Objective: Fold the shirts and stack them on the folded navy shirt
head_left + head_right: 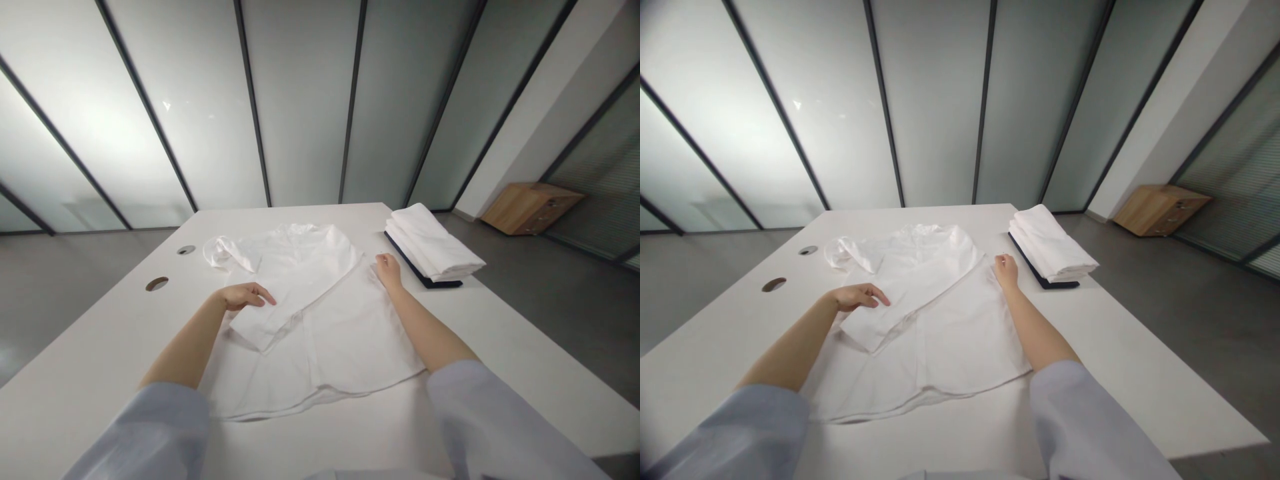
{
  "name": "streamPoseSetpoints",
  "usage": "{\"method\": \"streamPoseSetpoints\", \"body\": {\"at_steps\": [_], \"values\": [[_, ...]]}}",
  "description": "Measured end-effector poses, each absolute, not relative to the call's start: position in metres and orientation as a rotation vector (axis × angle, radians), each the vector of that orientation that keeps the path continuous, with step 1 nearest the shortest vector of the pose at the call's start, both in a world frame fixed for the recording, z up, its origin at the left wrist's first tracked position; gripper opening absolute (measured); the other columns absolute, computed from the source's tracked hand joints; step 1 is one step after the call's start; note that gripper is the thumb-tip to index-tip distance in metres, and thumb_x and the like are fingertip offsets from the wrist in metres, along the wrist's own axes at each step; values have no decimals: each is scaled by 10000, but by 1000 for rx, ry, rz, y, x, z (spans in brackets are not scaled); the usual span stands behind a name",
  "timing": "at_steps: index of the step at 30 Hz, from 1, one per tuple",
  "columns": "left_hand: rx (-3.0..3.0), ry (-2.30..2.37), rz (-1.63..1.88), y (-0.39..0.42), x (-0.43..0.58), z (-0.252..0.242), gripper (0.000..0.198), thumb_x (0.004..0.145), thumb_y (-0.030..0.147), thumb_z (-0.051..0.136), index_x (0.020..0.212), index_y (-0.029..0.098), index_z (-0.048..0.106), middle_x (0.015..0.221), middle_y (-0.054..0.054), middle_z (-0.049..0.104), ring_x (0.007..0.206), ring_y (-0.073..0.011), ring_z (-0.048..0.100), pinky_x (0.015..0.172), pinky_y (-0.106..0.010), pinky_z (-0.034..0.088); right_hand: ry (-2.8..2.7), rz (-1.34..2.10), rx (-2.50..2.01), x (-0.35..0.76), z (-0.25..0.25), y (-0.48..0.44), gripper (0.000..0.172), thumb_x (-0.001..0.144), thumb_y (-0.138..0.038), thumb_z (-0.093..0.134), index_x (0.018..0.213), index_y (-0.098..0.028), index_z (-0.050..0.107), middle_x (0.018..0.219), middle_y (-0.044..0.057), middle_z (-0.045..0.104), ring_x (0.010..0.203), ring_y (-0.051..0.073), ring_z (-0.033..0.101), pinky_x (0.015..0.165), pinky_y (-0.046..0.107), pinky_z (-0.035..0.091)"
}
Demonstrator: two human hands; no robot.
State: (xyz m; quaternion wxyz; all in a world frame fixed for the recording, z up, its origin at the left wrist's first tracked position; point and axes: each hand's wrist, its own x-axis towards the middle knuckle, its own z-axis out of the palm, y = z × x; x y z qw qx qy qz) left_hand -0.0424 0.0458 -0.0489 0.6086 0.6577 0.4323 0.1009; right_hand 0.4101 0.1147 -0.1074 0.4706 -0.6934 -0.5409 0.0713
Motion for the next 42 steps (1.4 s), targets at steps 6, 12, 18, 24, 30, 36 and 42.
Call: {"method": "streamPoseSetpoints", "body": {"at_steps": [6, 12, 18, 24, 30, 36, 42], "values": [[1482, 938, 110, 37, -51, -41, 344, 623, 417, 755, 872, 179, 761, 817, -67, 733, 785, -216, 652, 723, -298, 494, -1462, 162, -1810, 406, -103, 109, 291, 822, -287, 385, 894, -153, 634, 939, 118, 648, 855, 221, 581, 812, 317, 430], [1742, 1439, 266, 57, -49, -33, 501, 765, 474, 608, 1193, 215, 637, 1182, -83, 662, 1041, -240, 621, 813, -306, 508, -1868, -143, -1854, 385, -86, 98, 284, 844, -238, 453, 1034, -150, 644, 1121, 144, 610, 1028, 272, 534, 902, 370, 376], [2325, 1739, 312, 89, -10, -65, 476, 891, 409, 423, 1281, 172, 555, 1328, -108, 572, 1234, -225, 515, 1055, -342, 371, -2292, -49, -1776, 337, -77, 99, 427, 950, -397, 359, 1280, -198, 546, 1400, 114, 473, 1276, 256, 412, 1035, 364, 296], [2490, 1835, 36, 75, 15, -86, 662, 934, 555, 276, 1465, 163, 318, 1563, -133, 226, 1438, -269, 198, 1140, -423, 197, -2402, 147, -1963, 321, -86, 92, 644, 948, -557, 279, 1481, -196, 303, 1561, 138, 224, 1423, 302, 198, 1107, 434, 186], [2462, 1878, -84, 67, 17, -56, 679, 909, 610, 272, 1385, 148, 414, 1392, -172, 497, 1272, -290, 474, 1021, -407, 364, -2460, 22, -1944, 319, -79, 58, 661, 940, -574, 291, 1449, -156, 355, 1519, 184, 305, 1380, 318, 297, 1079, 434, 236], [2298, 2128, -173, 70, 40, -30, 599, 917, 590, 255, 1191, 154, 560, 1132, -173, 647, 1082, -296, 601, 880, -407, 444, -2413, 18, -1863, 329, -55, 57, 424, 958, -441, 335, 1170, -190, 603, 1094, 123, 685, 1060, 253, 606, 950, 366, 371], [2461, 2009, 35, 80, 43, -72, 625, 931, 542, 260, 1431, 178, 346, 1507, -156, 342, 1385, -302, 303, 1081, -463, 260, -1851, 307, -2029, 351, -55, 134, 352, 868, -319, 475, 1109, -129, 649, 1116, 137, 673, 1028, 243, 611, 820, 282, 433]]}}
